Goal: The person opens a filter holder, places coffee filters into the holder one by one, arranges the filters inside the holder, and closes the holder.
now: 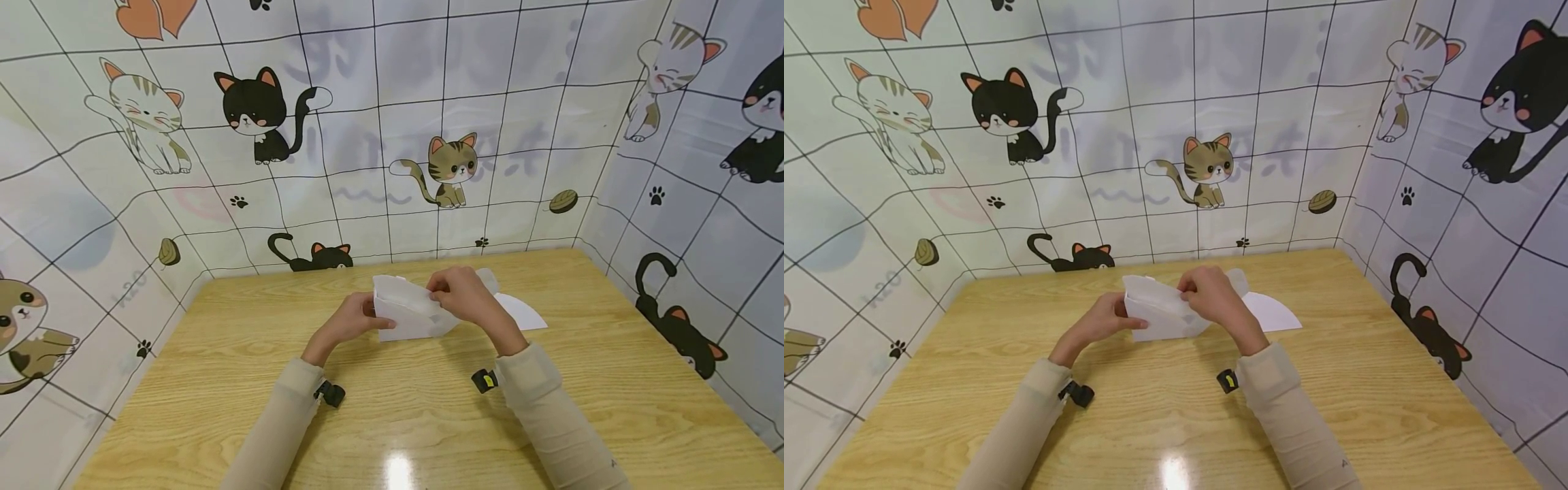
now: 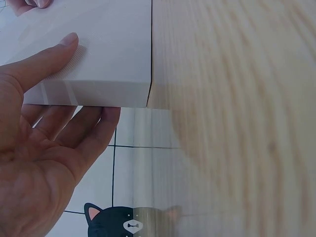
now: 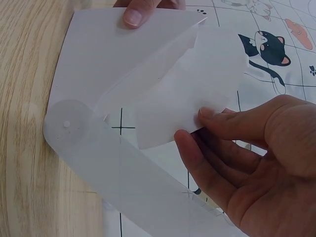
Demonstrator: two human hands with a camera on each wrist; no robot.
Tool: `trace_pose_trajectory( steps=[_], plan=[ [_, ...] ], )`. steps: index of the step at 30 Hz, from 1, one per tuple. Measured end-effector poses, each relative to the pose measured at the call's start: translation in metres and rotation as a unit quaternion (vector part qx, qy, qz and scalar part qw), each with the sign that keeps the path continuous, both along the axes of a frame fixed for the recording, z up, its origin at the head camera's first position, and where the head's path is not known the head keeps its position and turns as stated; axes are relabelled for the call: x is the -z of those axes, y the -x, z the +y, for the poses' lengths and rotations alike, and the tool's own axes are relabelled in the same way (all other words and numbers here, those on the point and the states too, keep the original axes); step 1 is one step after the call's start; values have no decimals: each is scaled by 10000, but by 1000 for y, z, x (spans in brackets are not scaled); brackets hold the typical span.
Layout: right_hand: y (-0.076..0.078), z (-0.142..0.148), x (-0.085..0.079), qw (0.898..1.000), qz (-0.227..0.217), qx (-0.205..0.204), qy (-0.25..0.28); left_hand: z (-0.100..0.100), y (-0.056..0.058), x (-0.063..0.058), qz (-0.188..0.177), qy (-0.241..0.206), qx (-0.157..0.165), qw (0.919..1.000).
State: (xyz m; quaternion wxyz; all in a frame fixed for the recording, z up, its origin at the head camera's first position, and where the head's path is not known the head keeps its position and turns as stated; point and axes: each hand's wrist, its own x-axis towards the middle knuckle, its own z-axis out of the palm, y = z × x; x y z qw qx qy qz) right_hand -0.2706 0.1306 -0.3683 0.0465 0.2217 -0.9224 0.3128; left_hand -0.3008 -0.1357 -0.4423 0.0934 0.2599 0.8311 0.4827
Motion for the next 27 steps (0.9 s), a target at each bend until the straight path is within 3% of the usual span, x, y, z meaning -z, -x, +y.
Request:
trace_pose_trajectory(
  steps=[27],
  plan=[
    [-3, -5, 6, 9996, 109, -15, -271, 0, -1, 0, -49, -13, 1, 10000]
  ],
)
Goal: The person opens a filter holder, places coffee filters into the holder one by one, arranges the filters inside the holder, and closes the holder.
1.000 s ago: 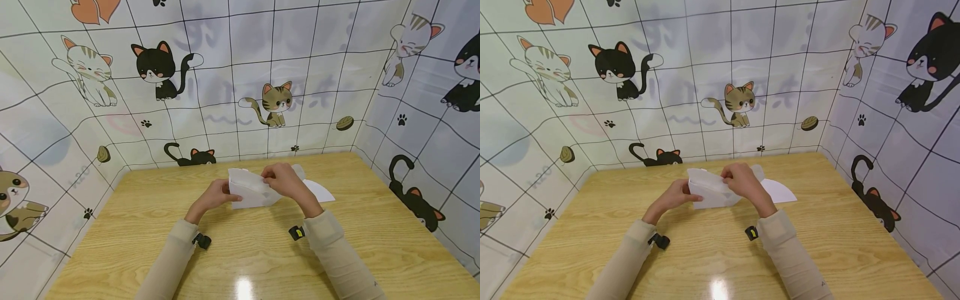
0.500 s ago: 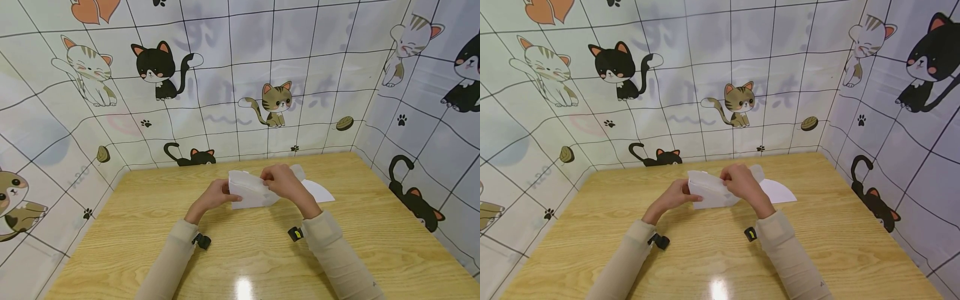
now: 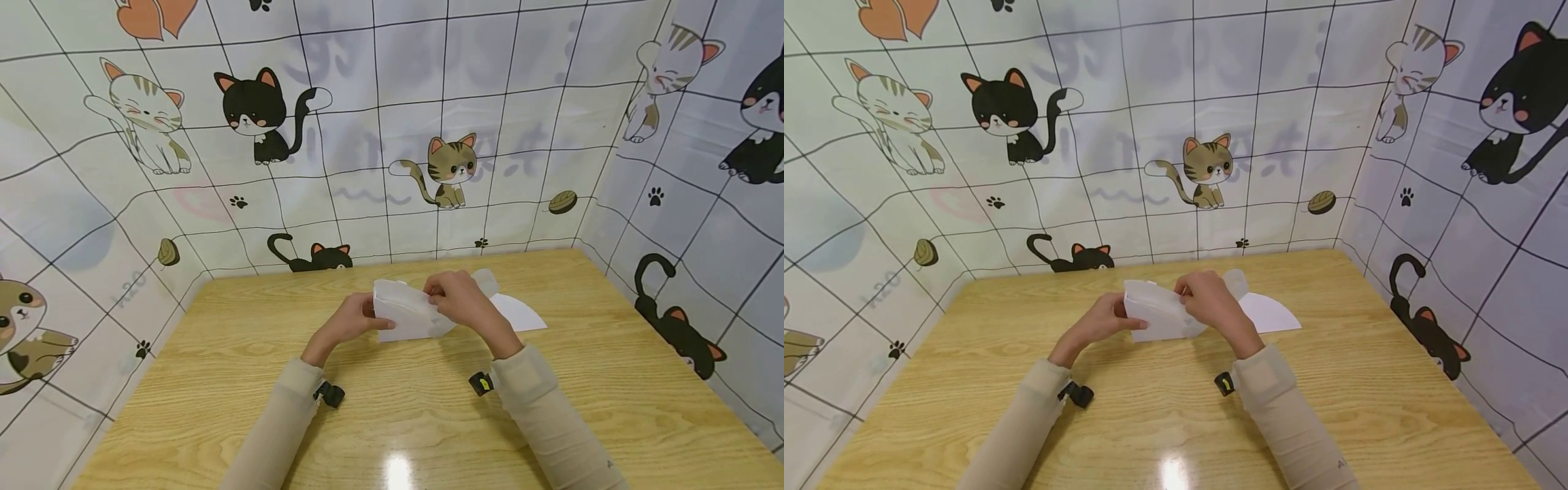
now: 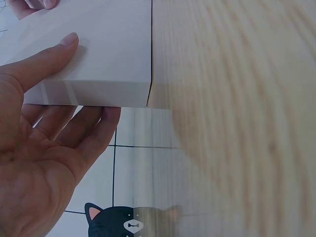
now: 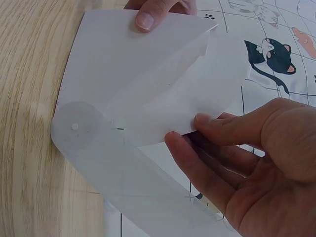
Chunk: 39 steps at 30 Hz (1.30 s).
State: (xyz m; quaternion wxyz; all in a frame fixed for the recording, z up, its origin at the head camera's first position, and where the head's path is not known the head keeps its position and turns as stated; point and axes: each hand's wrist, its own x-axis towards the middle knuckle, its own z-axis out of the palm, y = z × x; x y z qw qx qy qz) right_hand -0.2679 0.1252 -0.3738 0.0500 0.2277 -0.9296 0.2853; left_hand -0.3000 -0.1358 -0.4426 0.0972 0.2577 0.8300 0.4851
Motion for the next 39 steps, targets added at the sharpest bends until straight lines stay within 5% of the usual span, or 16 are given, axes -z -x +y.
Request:
trace_pose_trajectory(
  steps=[39],
  plan=[
    [1, -4, 7, 9986, -453, -121, -231, 0, 1, -1, -66, 35, -94, 9999]
  ],
)
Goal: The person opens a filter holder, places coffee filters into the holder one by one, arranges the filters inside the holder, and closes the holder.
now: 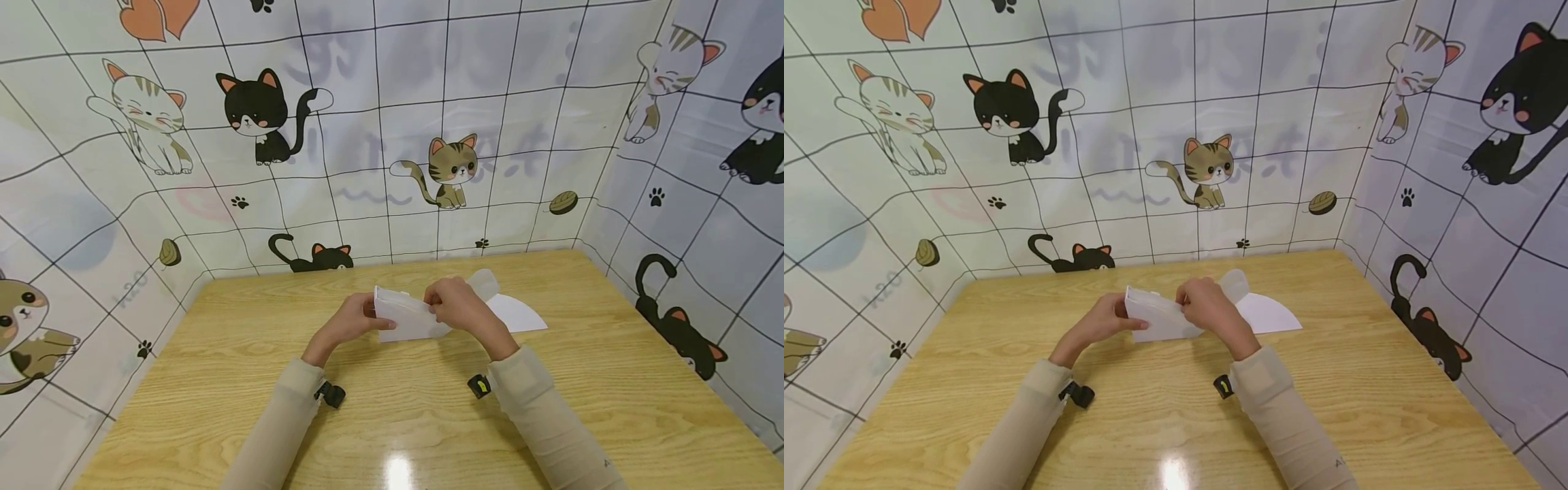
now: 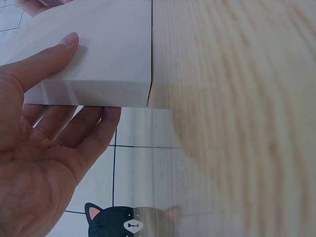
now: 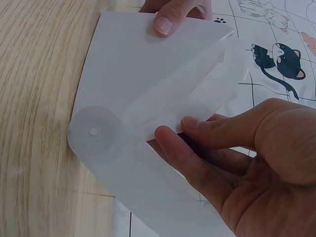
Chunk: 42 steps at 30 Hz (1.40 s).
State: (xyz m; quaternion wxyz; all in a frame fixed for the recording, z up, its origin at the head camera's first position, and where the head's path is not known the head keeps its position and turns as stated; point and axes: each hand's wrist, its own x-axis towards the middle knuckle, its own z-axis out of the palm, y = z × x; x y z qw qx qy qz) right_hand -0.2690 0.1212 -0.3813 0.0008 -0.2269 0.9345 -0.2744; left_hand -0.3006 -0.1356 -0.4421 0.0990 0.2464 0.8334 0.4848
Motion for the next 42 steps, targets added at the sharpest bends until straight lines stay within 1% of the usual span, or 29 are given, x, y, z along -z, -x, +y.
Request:
trace_pose_trajectory(
  steps=[10, 19, 30, 42],
  plan=[
    [-1, -3, 2, 10000, 9, -31, -21, 1, -1, 0, 14, -24, 35, 10000],
    [-3, -5, 3, 9997, -215, -37, -63, 1, -1, 1, 52, 27, 16, 10000],
    [-3, -8, 5, 9997, -60, -185, -135, 0, -1, 0, 70, 59, -36, 10000],
    [-4, -8, 6, 9995, -101, -199, -216, 1, -1, 0, 124, 54, 14, 9999]
  ],
)
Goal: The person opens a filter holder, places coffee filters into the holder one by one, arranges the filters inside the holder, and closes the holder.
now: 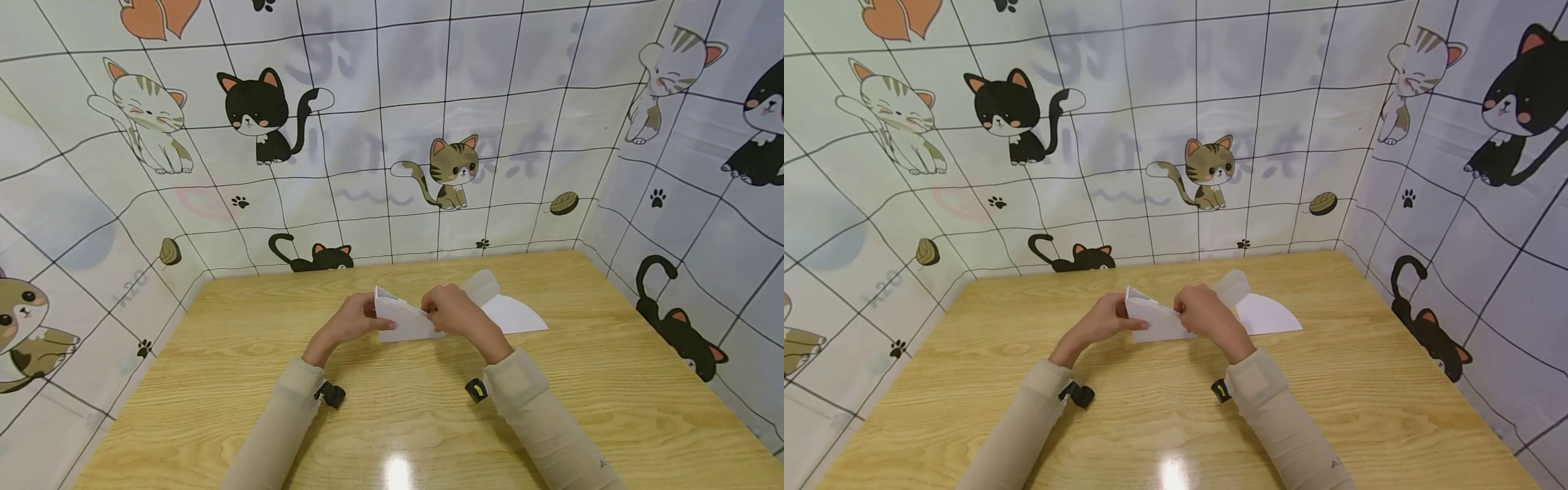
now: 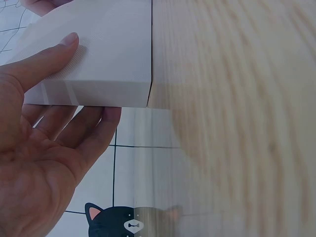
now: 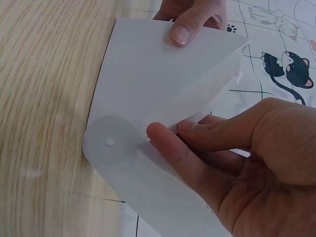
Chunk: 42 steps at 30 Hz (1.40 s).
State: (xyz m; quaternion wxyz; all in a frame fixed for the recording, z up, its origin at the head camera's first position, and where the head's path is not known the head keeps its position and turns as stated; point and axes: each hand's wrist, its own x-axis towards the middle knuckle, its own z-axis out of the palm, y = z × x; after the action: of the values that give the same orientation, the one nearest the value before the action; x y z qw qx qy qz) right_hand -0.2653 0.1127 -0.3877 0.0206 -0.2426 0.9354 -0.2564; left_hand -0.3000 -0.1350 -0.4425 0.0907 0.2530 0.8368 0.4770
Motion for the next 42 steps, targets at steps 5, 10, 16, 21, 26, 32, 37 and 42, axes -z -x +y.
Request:
trace_pose_trajectory(
  steps=[5, 10, 16, 21, 26, 32, 37, 42],
  plan=[
    [1, -1, 1, 9999, -127, 20, 19, 0, 0, 0, -16, 15, 1, 10000],
    [1, -1, 3, 9998, -177, 21, 25, 0, -1, -1, -17, -20, 35, 10000],
    [1, -1, 3, 9997, -250, -10, -22, 0, -1, -1, -7, 27, -14, 10000],
    [2, 0, 2, 9996, -242, -69, -136, 1, -1, -2, -11, 9, 10, 10000],
    [2, 2, 0, 9992, -306, -171, -213, 1, 0, -1, -46, -14, 27, 10000],
    [2, 7, -5, 9983, -415, -230, -347, 2, 0, -1, -67, -13, 7, 10000],
    [2, 9, -11, 9980, -339, -270, -460, 1, 0, -1, -32, -8, 24, 10000],
    [0, 12, -17, 9977, -397, -242, -500, 1, 0, 0, -13, 18, 33, 10000]
  ],
)
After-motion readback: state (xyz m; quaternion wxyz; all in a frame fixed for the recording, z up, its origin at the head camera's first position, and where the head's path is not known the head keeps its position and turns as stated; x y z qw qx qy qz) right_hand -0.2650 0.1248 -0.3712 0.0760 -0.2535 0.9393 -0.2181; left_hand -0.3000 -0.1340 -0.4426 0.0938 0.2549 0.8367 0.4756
